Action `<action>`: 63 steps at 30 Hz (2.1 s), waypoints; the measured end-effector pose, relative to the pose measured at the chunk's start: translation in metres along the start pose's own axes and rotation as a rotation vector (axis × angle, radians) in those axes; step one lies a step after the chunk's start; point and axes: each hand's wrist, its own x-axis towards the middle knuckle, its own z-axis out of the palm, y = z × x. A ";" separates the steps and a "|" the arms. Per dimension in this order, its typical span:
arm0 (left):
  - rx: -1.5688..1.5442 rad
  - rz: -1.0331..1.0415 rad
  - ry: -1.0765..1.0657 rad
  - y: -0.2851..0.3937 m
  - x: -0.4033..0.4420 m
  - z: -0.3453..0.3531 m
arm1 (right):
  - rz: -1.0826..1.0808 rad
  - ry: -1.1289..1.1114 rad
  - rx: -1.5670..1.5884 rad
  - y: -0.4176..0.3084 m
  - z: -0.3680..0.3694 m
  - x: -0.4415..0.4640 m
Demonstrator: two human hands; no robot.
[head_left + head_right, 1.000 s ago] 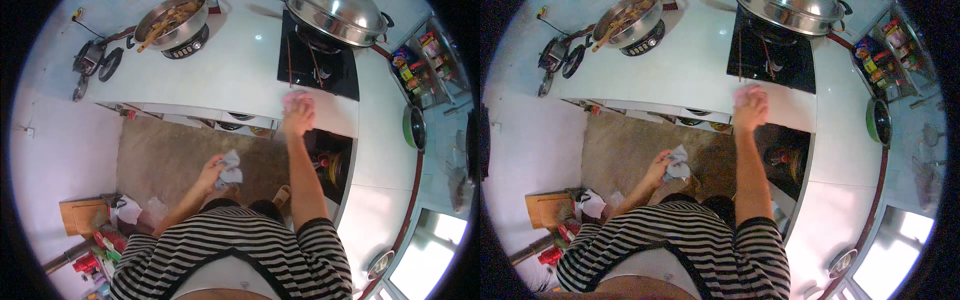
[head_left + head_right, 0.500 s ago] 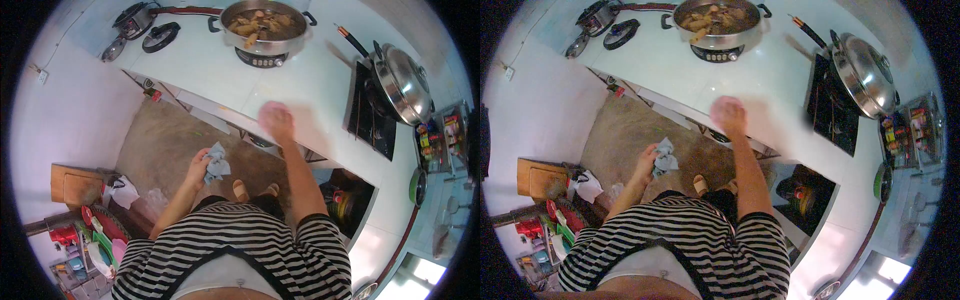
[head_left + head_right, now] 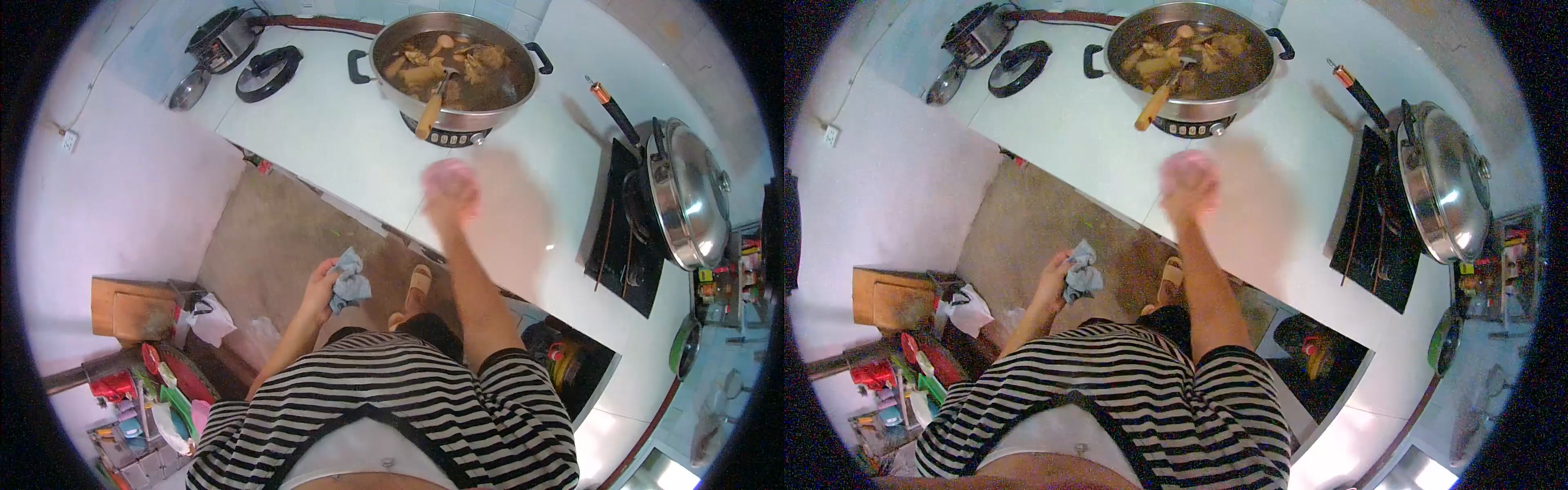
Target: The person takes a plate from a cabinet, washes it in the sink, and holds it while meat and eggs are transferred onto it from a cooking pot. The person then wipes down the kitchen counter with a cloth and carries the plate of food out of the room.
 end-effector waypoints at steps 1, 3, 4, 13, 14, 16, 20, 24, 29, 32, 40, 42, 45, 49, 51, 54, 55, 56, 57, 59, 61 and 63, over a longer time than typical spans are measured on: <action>0.009 0.019 -0.039 0.005 0.011 0.004 | -0.139 0.010 0.089 -0.031 -0.021 -0.009; 0.026 0.035 -0.086 0.022 0.032 0.017 | -0.269 0.025 0.176 -0.045 -0.068 -0.004; 0.028 0.022 -0.091 0.032 0.039 0.027 | -0.383 -0.130 0.273 -0.034 -0.078 0.003; 0.085 -0.058 -0.056 0.034 0.103 0.047 | 0.505 0.136 -0.501 0.257 -0.087 0.113; 0.042 -0.092 -0.068 0.034 0.103 0.048 | 0.764 0.044 -0.629 0.281 -0.071 0.132; 0.068 -0.114 -0.047 0.034 0.109 0.049 | 0.859 0.092 -0.547 0.288 -0.069 0.181; 0.077 -0.098 0.068 0.033 0.115 0.042 | 0.783 -0.152 -0.383 0.233 -0.060 0.252; 0.127 -0.123 0.032 0.055 0.116 0.057 | 0.266 -0.018 -0.252 0.185 -0.010 0.257; 0.219 -0.147 -0.001 0.093 0.113 0.094 | -0.038 0.018 -0.105 0.164 -0.019 0.196; 0.136 -0.126 -0.138 0.078 0.137 0.074 | 0.040 -0.051 -0.099 0.137 -0.046 0.144; 0.166 -0.014 -0.261 0.098 0.174 0.010 | 0.263 -0.053 0.573 -0.028 -0.068 0.053; 0.179 -0.098 -0.266 0.127 0.177 -0.006 | 0.088 -0.044 0.383 -0.076 -0.072 0.050; 0.302 -0.039 -0.344 0.151 0.204 -0.047 | -0.154 -0.172 0.041 -0.163 -0.104 0.064; 0.391 0.045 -0.384 0.194 0.229 -0.087 | -0.150 -0.075 -0.070 -0.218 -0.173 0.107; 0.370 0.039 -0.434 0.213 0.234 -0.095 | -0.104 0.143 -0.335 -0.237 -0.229 0.142; 0.382 0.016 -0.528 0.239 0.231 -0.096 | 0.160 -0.137 -0.660 -0.204 -0.226 0.159; 0.361 0.008 -0.562 0.234 0.238 -0.098 | 0.296 -0.298 -0.691 -0.194 -0.220 0.163; 0.337 -0.001 -0.593 0.230 0.241 -0.100 | 0.305 -0.290 -0.703 -0.188 -0.216 0.165; 0.333 0.003 -0.607 0.229 0.241 -0.101 | 0.280 -0.314 -0.744 -0.183 -0.213 0.168; 0.315 0.070 -0.633 0.229 0.240 -0.100 | 0.245 -0.330 -0.732 -0.174 -0.225 0.168; 0.299 0.058 -0.620 0.231 0.237 -0.103 | 0.291 -0.361 -0.745 -0.185 -0.260 0.168; 0.286 0.048 -0.603 0.232 0.237 -0.106 | 0.332 -0.361 -0.721 -0.178 -0.282 0.161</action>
